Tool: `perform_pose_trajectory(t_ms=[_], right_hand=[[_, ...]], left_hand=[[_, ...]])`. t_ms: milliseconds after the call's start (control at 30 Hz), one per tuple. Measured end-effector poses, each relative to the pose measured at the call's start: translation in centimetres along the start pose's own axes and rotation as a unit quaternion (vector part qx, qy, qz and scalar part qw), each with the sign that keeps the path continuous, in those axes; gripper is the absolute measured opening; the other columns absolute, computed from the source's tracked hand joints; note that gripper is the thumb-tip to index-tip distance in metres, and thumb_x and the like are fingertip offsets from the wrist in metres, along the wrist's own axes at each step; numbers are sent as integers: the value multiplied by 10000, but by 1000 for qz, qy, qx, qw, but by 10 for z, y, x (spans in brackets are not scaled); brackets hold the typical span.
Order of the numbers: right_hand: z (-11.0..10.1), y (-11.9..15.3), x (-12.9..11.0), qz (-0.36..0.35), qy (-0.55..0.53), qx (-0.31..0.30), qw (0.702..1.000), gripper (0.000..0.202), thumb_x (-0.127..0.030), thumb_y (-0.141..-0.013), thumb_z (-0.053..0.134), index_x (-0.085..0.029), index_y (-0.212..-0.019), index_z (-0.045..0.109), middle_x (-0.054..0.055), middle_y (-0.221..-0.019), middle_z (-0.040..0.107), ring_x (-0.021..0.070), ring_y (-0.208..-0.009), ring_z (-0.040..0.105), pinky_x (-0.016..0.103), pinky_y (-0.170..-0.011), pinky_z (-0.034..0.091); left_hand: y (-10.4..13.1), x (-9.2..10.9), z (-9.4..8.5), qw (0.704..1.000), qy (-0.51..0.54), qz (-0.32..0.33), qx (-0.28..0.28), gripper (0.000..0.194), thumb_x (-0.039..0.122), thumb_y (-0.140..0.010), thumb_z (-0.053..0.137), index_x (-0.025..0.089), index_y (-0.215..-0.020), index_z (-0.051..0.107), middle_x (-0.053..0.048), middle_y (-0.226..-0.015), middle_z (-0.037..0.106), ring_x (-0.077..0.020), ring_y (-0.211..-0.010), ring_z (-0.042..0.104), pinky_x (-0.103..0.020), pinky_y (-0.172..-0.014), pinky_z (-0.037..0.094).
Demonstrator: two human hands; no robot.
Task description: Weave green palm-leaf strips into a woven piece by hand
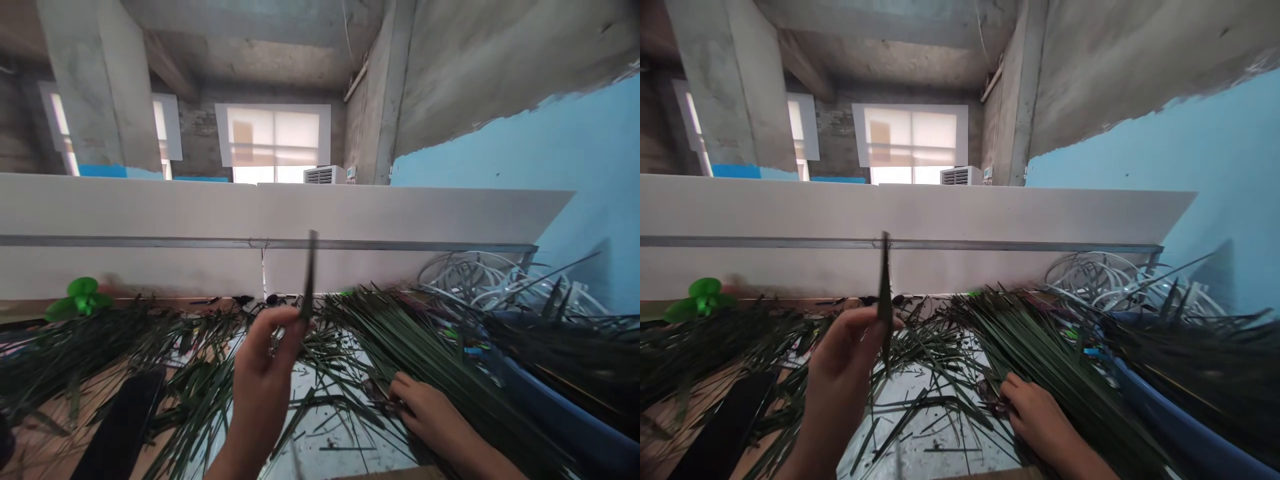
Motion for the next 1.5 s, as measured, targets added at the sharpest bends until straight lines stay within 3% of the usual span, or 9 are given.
perform_pose_trajectory(t_ms=[167, 333, 500, 600, 700, 867, 1067, 1267, 1500], right_hand=[[-17, -12, 0, 54, -152, 56, 985, 99, -338, -808, 501, -248, -772, 481, 6, -717, 607, 235, -717, 575, 332, -653, 381], [-27, -34, -27, 68, -348, 20, 935, 183, -432, -831, 372, -252, -863, 389, -5, -637, 646, 188, -446, 576, 304, -490, 428], [-35, -43, -68, 68, -490, -3, 869, 227, -387, -857, 436, -257, -1042, 438, -82, -540, 510, 154, -428, 539, 241, -447, 427], [-34, -42, -85, 69, -570, 3, 819, 249, -352, -821, 548, -256, -1047, 504, -90, -612, 462, 82, -384, 384, 183, -368, 300], [-31, -38, -94, 66, -546, -29, 834, 332, -418, -827, 579, -257, -1115, 546, -48, -734, 538, 75, -396, 317, 194, -329, 231], [-39, -28, -98, 60, -505, -47, 860, 452, -582, -844, 590, -251, -1151, 595, -39, -720, 496, 90, -453, 317, 207, -388, 287], [-45, -21, -107, 59, -515, -61, 853, 527, -713, -837, 549, -261, -1095, 630, -42, -668, 398, 122, -518, 310, 205, -402, 278], [-40, -23, -110, 73, -536, -51, 840, 470, -671, -811, 624, -232, -976, 656, -61, -612, 350, 104, -481, 253, 213, -404, 261], [-33, -30, -102, 56, -520, -56, 850, 492, -683, -774, 654, -205, -889, 623, -57, -646, 402, 91, -483, 309, 206, -398, 267]], left_hand=[[-4, -23, 7, 972, 125, -195, -24, 103, 300, -912, 618, 206, -875, 634, 26, -716, 650, -131, -705, 588, -209, -659, 453], [-1, -34, 10, 978, 113, -173, 2, 105, 296, -896, 635, 194, -869, 634, 22, -703, 627, -122, -658, 552, -206, -614, 439], [0, 9, -9, 988, 111, -36, 99, 29, 229, -918, 619, 247, -934, 636, 30, -754, 684, -125, -712, 630, -210, -681, 518], [-2, 20, -14, 996, 69, -45, 45, 36, 228, -905, 637, 250, -930, 650, 33, -698, 669, -111, -598, 592, -184, -558, 495], [-2, 11, -5, 988, 107, -112, -23, 45, 280, -892, 650, 237, -881, 648, 35, -627, 637, -109, -525, 558, -175, -465, 455], [-2, -9, 14, 957, 204, -205, -3, 150, 364, -884, 648, 221, -869, 606, 34, -650, 640, -97, -552, 550, -183, -538, 475], [19, -46, 43, 913, 144, -357, -138, 289, 456, -745, 686, 196, -755, 561, 51, -501, 539, -79, -398, 398, -162, -351, 303], [44, -74, 68, 905, 117, -380, -152, 266, 451, -738, 644, 202, -745, 551, 66, -506, 507, -66, -358, 323, -167, -312, 257], [43, -76, 64, 910, 109, -377, -132, 256, 440, -757, 627, 194, -761, 554, 61, -526, 517, -70, -377, 345, -165, -323, 283]])
Point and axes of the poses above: each hand's wrist, its own y-axis away from the middle knuckle, its own z-axis out of the palm, x = y × z, the point moved 2 cm from there along -y, towards the middle knuckle
